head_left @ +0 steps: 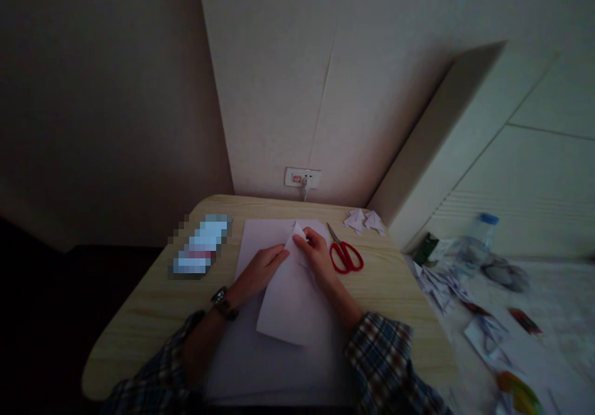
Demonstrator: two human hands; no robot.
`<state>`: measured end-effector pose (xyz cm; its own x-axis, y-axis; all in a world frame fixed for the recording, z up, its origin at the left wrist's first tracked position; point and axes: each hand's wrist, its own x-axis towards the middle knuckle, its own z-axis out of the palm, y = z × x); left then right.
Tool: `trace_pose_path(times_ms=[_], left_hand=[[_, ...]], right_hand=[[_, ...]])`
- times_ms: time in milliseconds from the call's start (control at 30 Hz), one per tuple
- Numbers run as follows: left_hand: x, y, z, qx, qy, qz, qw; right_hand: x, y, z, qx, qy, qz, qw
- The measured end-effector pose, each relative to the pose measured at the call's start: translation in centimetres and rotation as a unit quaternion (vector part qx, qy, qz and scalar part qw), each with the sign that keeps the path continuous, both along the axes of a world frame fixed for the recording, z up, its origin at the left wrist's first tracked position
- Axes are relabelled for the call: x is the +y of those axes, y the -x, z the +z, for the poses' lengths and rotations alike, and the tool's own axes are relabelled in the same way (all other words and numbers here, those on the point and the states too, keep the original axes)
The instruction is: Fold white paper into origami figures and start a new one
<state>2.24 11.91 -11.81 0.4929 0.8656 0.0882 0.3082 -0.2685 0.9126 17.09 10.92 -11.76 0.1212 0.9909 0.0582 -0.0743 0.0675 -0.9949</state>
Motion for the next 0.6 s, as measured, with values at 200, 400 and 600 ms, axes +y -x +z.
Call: trace_pose_path(times_ms=[200,400,600], left_hand=[[-0.1,0.0,-0.1,0.002,-0.006,-0.02,1.0],[-0.3,0.0,0.4,-0.015,0.003,-0.043,0.999],[-0.4,-0.1,0.3,-0.01,0.0,-0.028,1.0]], right_hand=[[0.0,-0.6,0.7,0.005,0.01,0.027,1.0],[-0.2,-0.7,1.1,-0.017,-0.006,0.019,1.0],[-0.3,-0.6,1.0,-0.027,-0.013,-0.007,1.0]])
